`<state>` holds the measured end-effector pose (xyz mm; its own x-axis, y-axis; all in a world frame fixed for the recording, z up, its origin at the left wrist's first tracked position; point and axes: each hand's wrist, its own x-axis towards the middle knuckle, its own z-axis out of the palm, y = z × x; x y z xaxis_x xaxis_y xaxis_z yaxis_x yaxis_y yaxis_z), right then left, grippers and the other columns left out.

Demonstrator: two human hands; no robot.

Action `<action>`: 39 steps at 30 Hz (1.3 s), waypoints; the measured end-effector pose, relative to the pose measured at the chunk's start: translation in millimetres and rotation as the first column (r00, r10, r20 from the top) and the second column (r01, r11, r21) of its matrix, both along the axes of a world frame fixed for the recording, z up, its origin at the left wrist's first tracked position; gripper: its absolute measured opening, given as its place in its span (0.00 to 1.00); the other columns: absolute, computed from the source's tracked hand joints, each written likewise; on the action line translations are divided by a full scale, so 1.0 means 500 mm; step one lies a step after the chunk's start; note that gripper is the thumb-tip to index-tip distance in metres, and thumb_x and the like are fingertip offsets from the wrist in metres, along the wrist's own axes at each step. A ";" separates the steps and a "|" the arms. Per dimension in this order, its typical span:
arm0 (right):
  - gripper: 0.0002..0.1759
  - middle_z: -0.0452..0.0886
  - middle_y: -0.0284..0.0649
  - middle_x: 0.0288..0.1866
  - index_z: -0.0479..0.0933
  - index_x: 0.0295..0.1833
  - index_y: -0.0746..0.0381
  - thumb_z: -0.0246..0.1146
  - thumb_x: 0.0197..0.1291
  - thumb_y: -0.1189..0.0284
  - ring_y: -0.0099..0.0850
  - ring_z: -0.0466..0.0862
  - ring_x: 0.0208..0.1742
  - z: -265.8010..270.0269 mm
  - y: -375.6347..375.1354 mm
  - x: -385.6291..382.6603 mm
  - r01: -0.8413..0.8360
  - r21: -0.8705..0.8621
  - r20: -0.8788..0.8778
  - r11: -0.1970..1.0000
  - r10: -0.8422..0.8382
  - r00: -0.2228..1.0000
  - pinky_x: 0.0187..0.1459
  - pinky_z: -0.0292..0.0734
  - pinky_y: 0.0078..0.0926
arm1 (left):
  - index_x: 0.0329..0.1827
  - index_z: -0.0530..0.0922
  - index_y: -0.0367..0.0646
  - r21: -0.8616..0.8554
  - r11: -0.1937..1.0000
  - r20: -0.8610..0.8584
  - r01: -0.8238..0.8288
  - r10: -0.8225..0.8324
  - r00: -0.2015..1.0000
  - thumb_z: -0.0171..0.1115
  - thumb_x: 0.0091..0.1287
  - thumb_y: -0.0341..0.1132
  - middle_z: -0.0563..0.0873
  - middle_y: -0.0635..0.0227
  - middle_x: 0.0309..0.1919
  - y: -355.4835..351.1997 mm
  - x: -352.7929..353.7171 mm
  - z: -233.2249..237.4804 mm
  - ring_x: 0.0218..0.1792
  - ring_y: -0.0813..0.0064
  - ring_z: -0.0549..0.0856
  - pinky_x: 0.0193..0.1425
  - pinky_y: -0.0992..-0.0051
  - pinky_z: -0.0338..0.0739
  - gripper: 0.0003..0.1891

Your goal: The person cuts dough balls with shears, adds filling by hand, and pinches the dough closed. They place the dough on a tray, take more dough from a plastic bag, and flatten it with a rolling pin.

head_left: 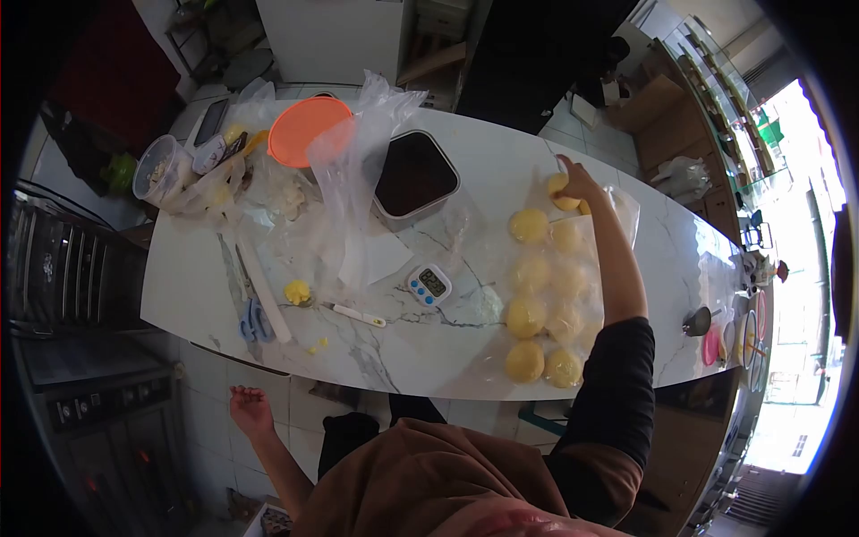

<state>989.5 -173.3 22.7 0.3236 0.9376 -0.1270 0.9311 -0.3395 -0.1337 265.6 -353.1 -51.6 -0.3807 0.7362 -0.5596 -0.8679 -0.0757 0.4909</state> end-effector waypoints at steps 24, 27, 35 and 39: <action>0.38 0.59 0.47 0.61 0.67 0.55 0.60 0.71 0.30 0.72 0.40 0.61 0.62 0.268 -0.039 -0.927 -0.561 0.521 -0.587 0.643 0.747 0.311 0.57 0.62 0.34 | 0.36 0.72 0.45 0.063 0.915 0.026 -0.397 0.396 0.918 0.51 0.52 0.23 0.75 0.72 0.28 -0.015 -0.476 -0.004 0.30 0.76 0.73 0.37 0.76 0.71 0.09; 0.33 0.66 0.42 0.55 0.67 0.54 0.59 0.68 0.36 0.74 0.39 0.64 0.60 0.155 0.018 -1.242 -0.581 0.376 -0.755 0.721 0.602 0.258 0.51 0.68 0.37 | 0.37 0.71 0.45 0.128 0.937 0.091 -0.324 0.315 0.945 0.51 0.52 0.24 0.76 0.72 0.28 0.034 -0.641 -0.046 0.29 0.76 0.74 0.37 0.75 0.71 0.10; 0.51 0.67 0.44 0.56 0.50 0.66 0.54 0.70 0.33 0.68 0.45 0.61 0.62 -0.017 0.137 -1.662 -0.633 0.054 -0.317 0.772 0.615 0.722 0.57 0.58 0.49 | 0.38 0.71 0.45 0.141 0.955 0.048 -0.262 0.257 0.965 0.51 0.55 0.26 0.76 0.71 0.29 0.126 -0.984 -0.029 0.29 0.75 0.74 0.37 0.75 0.71 0.09; 0.54 0.63 0.45 0.61 0.51 0.66 0.55 0.73 0.31 0.62 0.43 0.59 0.64 -0.004 0.135 -1.566 -0.373 0.380 -0.377 0.846 0.510 0.773 0.60 0.57 0.46 | 0.39 0.71 0.45 0.114 0.942 0.045 -0.317 0.314 0.948 0.51 0.55 0.26 0.76 0.71 0.29 0.110 -1.069 -0.050 0.30 0.75 0.74 0.36 0.75 0.71 0.09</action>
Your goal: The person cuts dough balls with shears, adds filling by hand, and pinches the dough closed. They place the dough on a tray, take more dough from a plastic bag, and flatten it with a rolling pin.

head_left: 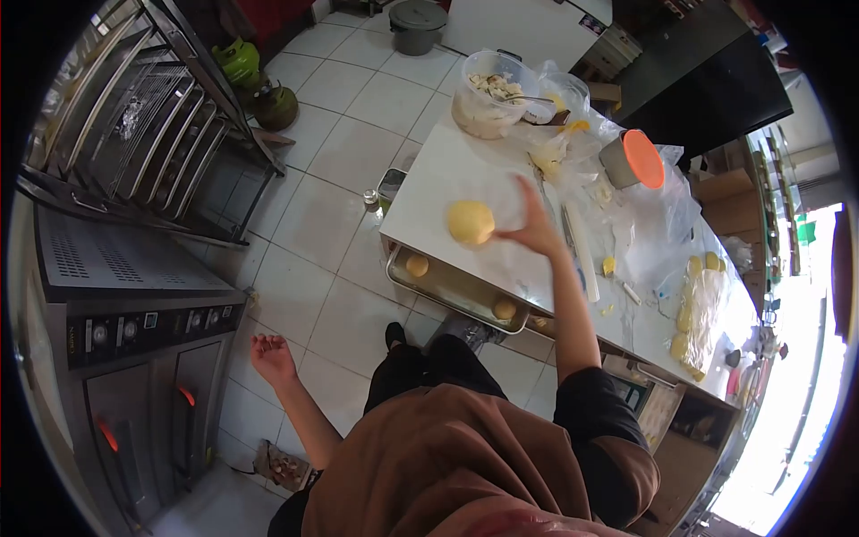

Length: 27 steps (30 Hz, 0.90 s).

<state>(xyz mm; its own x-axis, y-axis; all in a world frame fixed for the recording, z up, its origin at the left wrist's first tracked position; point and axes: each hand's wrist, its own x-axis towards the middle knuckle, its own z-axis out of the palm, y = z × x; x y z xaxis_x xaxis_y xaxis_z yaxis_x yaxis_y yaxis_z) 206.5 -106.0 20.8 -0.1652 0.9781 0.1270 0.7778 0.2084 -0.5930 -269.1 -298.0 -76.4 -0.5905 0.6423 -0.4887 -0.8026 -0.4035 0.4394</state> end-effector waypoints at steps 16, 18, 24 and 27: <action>0.18 0.72 0.51 0.46 0.69 0.50 0.65 0.57 0.53 0.73 0.48 0.71 0.48 -0.025 -0.204 0.187 0.567 0.265 0.329 0.780 -0.626 0.707 0.49 0.66 0.39 | 0.37 0.71 0.43 -0.266 0.954 -0.479 0.140 -0.256 0.840 0.48 0.58 0.28 0.75 0.71 0.30 0.226 0.079 0.081 0.31 0.77 0.74 0.38 0.78 0.69 0.06; 0.20 0.72 0.50 0.47 0.68 0.52 0.64 0.58 0.52 0.74 0.48 0.70 0.48 -0.010 -0.206 0.110 0.415 0.328 0.245 0.849 -0.500 0.831 0.49 0.67 0.40 | 0.37 0.72 0.41 -0.207 0.968 -0.797 0.140 -0.250 0.550 0.47 0.58 0.28 0.76 0.69 0.34 0.270 0.166 0.120 0.34 0.76 0.75 0.40 0.78 0.70 0.07; 0.24 0.71 0.36 0.45 0.69 0.53 0.58 0.62 0.46 0.71 0.35 0.70 0.47 -0.028 -0.125 -0.053 0.098 0.265 0.304 0.959 -0.180 0.935 0.48 0.62 0.36 | 0.62 0.60 0.43 -0.388 0.837 -0.767 0.386 -0.062 -0.638 0.47 0.58 0.30 0.64 0.62 0.61 0.369 0.449 0.209 0.63 0.63 0.61 0.65 0.53 0.45 0.25; 0.28 0.70 0.35 0.44 0.66 0.58 0.57 0.61 0.48 0.67 0.33 0.68 0.48 -0.082 -0.090 -0.055 0.066 0.306 0.365 0.950 -0.182 0.913 0.51 0.58 0.40 | 0.66 0.52 0.43 -0.571 0.775 -0.501 0.270 -0.068 -0.863 0.44 0.62 0.36 0.54 0.64 0.67 0.409 0.523 0.136 0.68 0.62 0.51 0.65 0.45 0.34 0.28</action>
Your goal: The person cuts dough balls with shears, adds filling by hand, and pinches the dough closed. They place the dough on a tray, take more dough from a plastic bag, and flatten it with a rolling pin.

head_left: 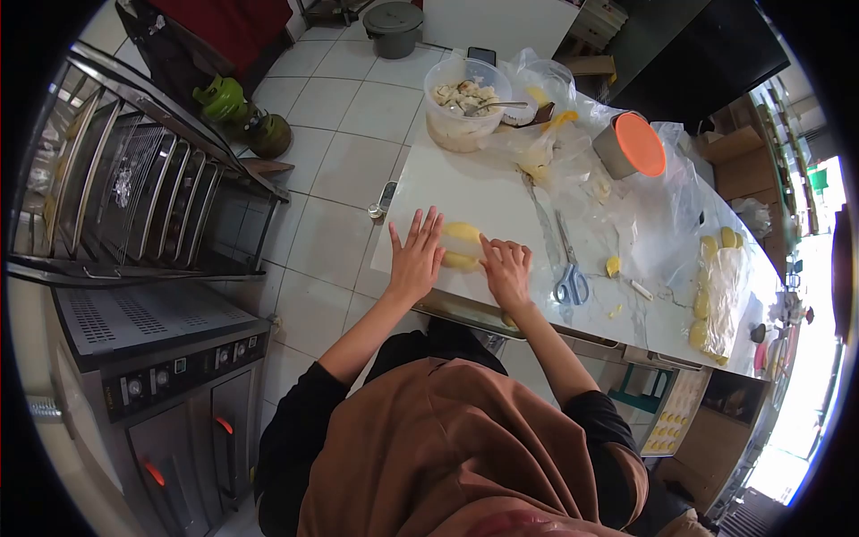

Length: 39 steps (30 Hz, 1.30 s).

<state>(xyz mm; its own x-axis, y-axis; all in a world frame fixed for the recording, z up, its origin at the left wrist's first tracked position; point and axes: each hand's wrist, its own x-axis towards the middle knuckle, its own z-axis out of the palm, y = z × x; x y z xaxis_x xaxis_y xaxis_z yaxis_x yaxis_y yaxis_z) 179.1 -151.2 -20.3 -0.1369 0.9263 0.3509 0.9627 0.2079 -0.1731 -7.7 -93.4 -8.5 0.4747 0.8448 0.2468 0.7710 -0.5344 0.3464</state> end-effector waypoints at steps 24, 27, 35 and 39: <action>0.26 0.76 0.44 0.18 0.72 0.19 0.63 0.50 0.58 0.52 0.42 0.77 0.22 0.041 0.205 0.050 0.317 -0.372 -0.034 0.873 -0.354 0.935 0.25 0.68 0.40 | 0.30 0.79 0.38 -0.400 0.914 -0.022 -0.071 0.068 0.997 0.32 0.67 0.50 0.80 0.50 0.24 0.288 0.092 -0.022 0.30 0.50 0.80 0.35 0.58 0.73 0.28; 0.20 0.78 0.43 0.29 0.74 0.30 0.62 0.51 0.57 0.55 0.39 0.77 0.32 0.041 0.140 0.004 0.348 -0.375 -0.005 0.859 -0.378 0.926 0.33 0.68 0.37 | 0.41 0.76 0.40 -0.401 0.916 0.000 0.023 -0.025 1.000 0.36 0.67 0.47 0.80 0.50 0.32 0.238 0.064 -0.020 0.36 0.50 0.78 0.40 0.58 0.72 0.22; 0.26 0.70 0.36 0.48 0.66 0.57 0.58 0.58 0.51 0.68 0.34 0.68 0.49 -0.021 -0.037 -0.099 0.335 -0.097 0.026 0.937 -0.334 0.942 0.52 0.58 0.36 | 0.61 0.61 0.40 0.059 0.969 0.059 0.239 -0.242 0.968 0.51 0.58 0.36 0.69 0.57 0.54 0.079 -0.038 -0.072 0.54 0.59 0.68 0.64 0.55 0.50 0.26; 0.23 0.73 0.35 0.44 0.70 0.52 0.58 0.60 0.46 0.75 0.34 0.70 0.45 -0.008 -0.058 -0.088 0.205 -0.083 -0.133 0.975 -0.214 0.968 0.50 0.59 0.37 | 0.53 0.67 0.42 0.121 0.938 0.045 0.325 -0.333 0.942 0.55 0.50 0.30 0.72 0.60 0.48 0.039 -0.062 -0.077 0.50 0.62 0.71 0.66 0.57 0.48 0.23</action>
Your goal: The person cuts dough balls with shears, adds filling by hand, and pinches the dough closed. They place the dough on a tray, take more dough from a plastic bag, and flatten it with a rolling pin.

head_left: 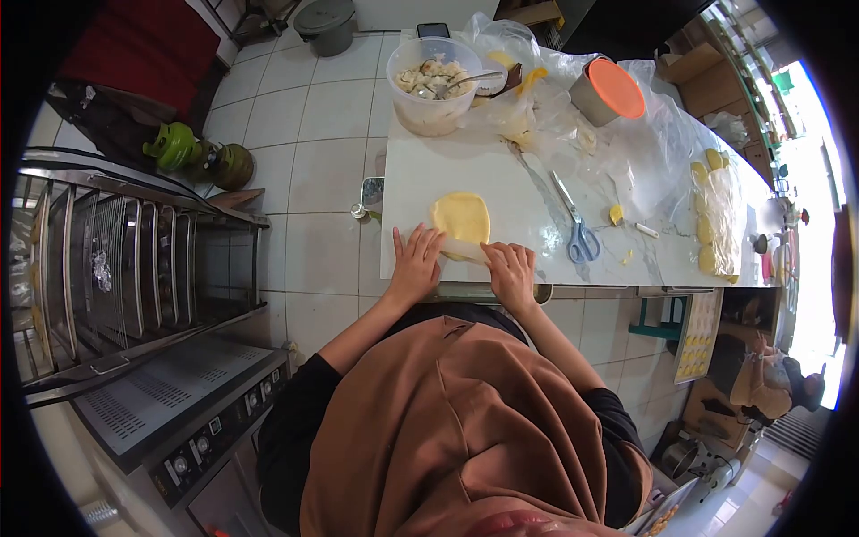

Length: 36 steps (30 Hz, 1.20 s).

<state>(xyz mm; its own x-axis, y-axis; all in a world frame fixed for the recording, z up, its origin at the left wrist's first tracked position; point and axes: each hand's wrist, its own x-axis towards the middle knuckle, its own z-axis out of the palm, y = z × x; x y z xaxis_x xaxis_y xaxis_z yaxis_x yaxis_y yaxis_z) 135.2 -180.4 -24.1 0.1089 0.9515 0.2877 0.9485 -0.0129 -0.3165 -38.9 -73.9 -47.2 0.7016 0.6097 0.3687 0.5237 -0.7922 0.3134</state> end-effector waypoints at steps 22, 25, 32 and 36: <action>0.33 0.63 0.44 0.62 0.60 0.61 0.58 0.61 0.48 0.68 0.40 0.62 0.62 -0.039 0.182 0.006 0.063 -0.275 -0.166 0.959 -0.112 0.980 0.59 0.58 0.40 | 0.31 0.70 0.31 -0.622 0.458 0.447 -0.635 0.874 0.192 0.54 0.51 0.25 0.74 0.64 0.23 0.055 -0.287 0.037 0.26 0.76 0.72 0.33 0.75 0.69 0.07; 0.27 0.69 0.46 0.55 0.69 0.54 0.60 0.64 0.43 0.71 0.41 0.69 0.54 0.016 0.211 0.015 0.006 -0.485 -0.165 0.875 -0.098 0.981 0.52 0.66 0.36 | 0.29 0.69 0.32 -0.693 0.459 0.470 -0.557 0.873 0.135 0.54 0.51 0.24 0.74 0.65 0.24 0.052 -0.300 0.015 0.27 0.76 0.72 0.35 0.75 0.69 0.05; 0.14 0.79 0.46 0.31 0.79 0.37 0.64 0.65 0.40 0.73 0.40 0.78 0.36 0.067 0.230 0.038 -0.402 -0.416 -0.407 0.816 0.229 0.884 0.39 0.72 0.31 | 0.28 0.69 0.36 -0.787 0.448 0.465 -0.424 0.882 0.069 0.55 0.51 0.24 0.71 0.72 0.23 0.064 -0.325 -0.010 0.24 0.81 0.70 0.30 0.80 0.66 0.04; 0.13 0.79 0.47 0.25 0.79 0.35 0.65 0.65 0.39 0.73 0.40 0.79 0.27 0.175 0.257 0.045 -0.454 -0.486 -0.446 0.747 0.234 0.864 0.34 0.72 0.30 | 0.28 0.69 0.39 -0.802 0.429 0.437 -0.416 0.896 0.082 0.55 0.51 0.23 0.70 0.73 0.23 0.076 -0.340 -0.010 0.21 0.84 0.68 0.24 0.83 0.63 0.04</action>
